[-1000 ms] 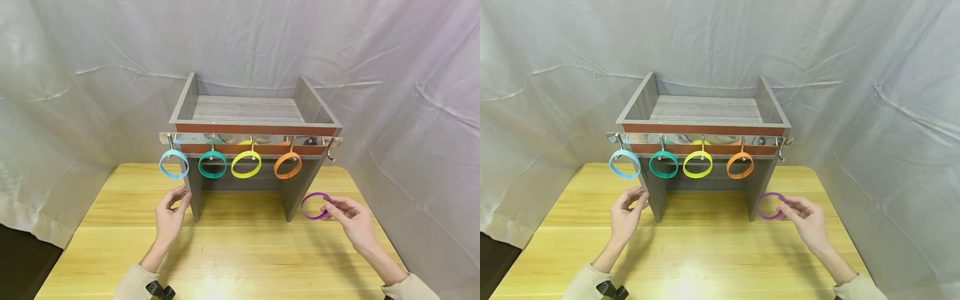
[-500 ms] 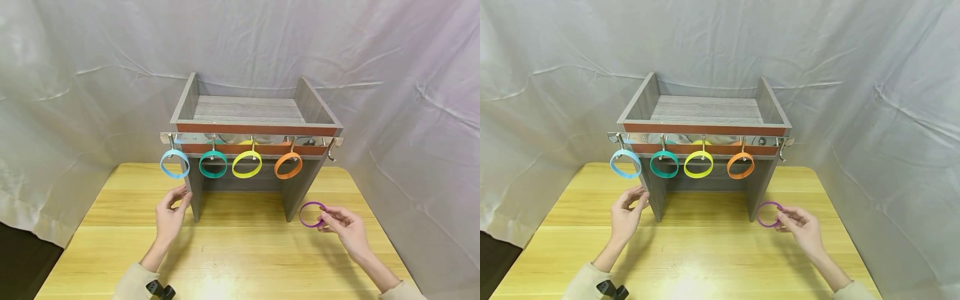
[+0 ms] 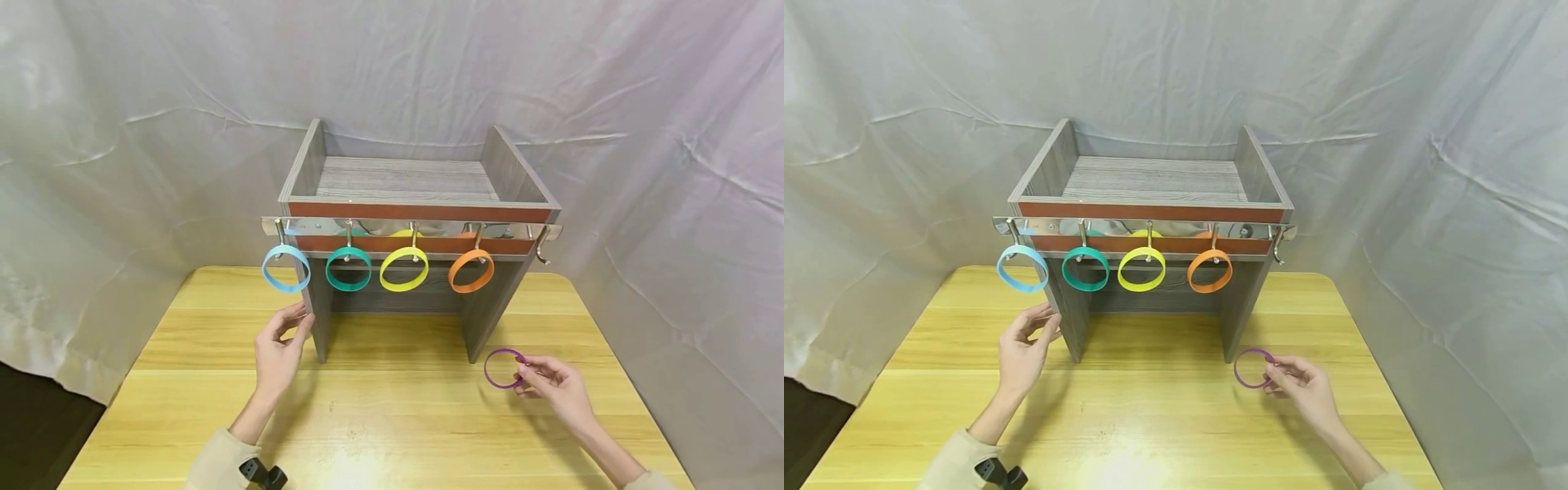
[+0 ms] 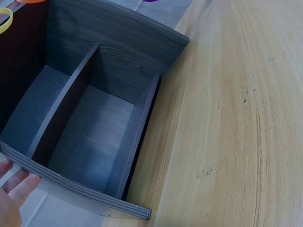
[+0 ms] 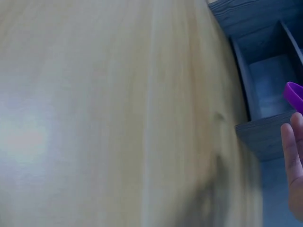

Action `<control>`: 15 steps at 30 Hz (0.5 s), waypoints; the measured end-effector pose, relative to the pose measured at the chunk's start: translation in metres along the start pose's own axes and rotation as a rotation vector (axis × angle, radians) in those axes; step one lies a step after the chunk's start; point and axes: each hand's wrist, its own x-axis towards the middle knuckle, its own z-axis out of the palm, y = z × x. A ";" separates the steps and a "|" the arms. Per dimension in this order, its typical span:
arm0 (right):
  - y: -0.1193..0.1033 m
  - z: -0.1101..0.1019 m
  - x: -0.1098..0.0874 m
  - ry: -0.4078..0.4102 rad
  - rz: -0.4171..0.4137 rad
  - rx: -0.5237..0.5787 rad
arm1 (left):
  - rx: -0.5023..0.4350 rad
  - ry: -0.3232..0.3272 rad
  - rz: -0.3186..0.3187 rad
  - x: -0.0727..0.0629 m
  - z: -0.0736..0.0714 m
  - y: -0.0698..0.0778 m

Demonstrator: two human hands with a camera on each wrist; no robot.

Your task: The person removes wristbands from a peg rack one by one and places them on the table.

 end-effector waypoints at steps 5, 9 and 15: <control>0.012 -0.004 -0.006 -0.001 0.050 -0.005 | 0.002 -0.004 0.004 0.000 0.000 -0.001; 0.021 -0.005 -0.009 0.013 0.081 -0.009 | 0.000 -0.004 0.006 0.000 -0.001 -0.002; 0.031 -0.007 -0.010 0.032 0.136 0.023 | 0.003 -0.004 0.017 0.000 -0.001 -0.002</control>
